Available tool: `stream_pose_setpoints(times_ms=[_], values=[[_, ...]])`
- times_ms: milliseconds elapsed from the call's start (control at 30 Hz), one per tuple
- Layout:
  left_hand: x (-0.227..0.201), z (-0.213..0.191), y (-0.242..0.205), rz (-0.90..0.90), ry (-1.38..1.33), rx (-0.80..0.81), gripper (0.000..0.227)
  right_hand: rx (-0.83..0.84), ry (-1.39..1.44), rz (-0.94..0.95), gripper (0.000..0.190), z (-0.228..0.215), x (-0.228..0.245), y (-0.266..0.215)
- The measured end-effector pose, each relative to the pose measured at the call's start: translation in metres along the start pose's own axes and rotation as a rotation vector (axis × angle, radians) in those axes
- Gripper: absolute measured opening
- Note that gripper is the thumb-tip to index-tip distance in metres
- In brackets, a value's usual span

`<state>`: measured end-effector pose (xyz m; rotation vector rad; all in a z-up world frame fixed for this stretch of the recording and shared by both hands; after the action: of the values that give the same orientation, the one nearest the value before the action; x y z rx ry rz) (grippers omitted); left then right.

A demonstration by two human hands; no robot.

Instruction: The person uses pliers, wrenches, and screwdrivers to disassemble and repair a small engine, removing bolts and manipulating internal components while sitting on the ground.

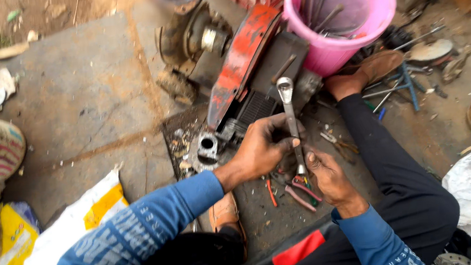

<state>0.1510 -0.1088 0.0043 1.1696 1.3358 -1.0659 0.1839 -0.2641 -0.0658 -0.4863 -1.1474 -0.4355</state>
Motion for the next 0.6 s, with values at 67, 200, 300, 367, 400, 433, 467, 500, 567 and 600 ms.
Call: stream_pose_setpoints(times_ms=[67,200,300,367,400,433,467,500,567,600], values=[[0.007,-0.005,-0.002,0.09,0.025,0.075,0.019,-0.075,-0.308,-0.057,0.046,-0.011,-0.017,-0.001],[0.031,-0.061,0.003,0.245,0.417,0.156,0.03,-0.15,-0.543,0.053,0.034,-0.023,-0.062,-0.023],[0.053,-0.128,-0.005,0.055,0.832,0.037,0.025,-0.003,-0.656,-0.031,0.03,-0.012,-0.084,-0.041],[0.062,-0.165,-0.018,-0.079,0.835,-0.128,0.015,-0.007,-0.742,0.043,0.029,-0.01,-0.106,-0.054],[0.066,-0.169,-0.025,-0.111,0.88,-0.112,0.015,-0.02,-0.787,0.084,0.029,-0.012,-0.115,-0.06],[0.07,-0.172,-0.03,-0.143,0.926,-0.096,0.015,-0.037,-0.812,0.069,0.03,-0.014,-0.12,-0.062],[0.073,-0.172,-0.032,-0.17,0.969,-0.08,0.016,-0.055,-0.842,0.054,0.031,-0.017,-0.124,-0.06],[0.076,-0.166,-0.033,-0.156,0.971,-0.055,0.019,-0.072,-0.872,0.038,0.032,-0.02,-0.126,-0.058],[0.078,-0.152,-0.037,-0.126,0.978,-0.006,0.025,-0.079,-0.922,0.046,0.024,-0.027,-0.132,-0.055],[0.079,-0.147,-0.038,-0.126,0.999,0.016,0.023,-0.082,-0.946,0.045,0.023,-0.03,-0.135,-0.052]])
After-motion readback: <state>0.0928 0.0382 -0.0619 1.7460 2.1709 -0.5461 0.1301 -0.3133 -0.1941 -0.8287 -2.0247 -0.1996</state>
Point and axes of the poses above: each hand's wrist, its own y-axis towards the middle knuckle, its own z-axis out of the palm, x = y × z, the point moved 6 cm from there along y, towards the middle knuckle
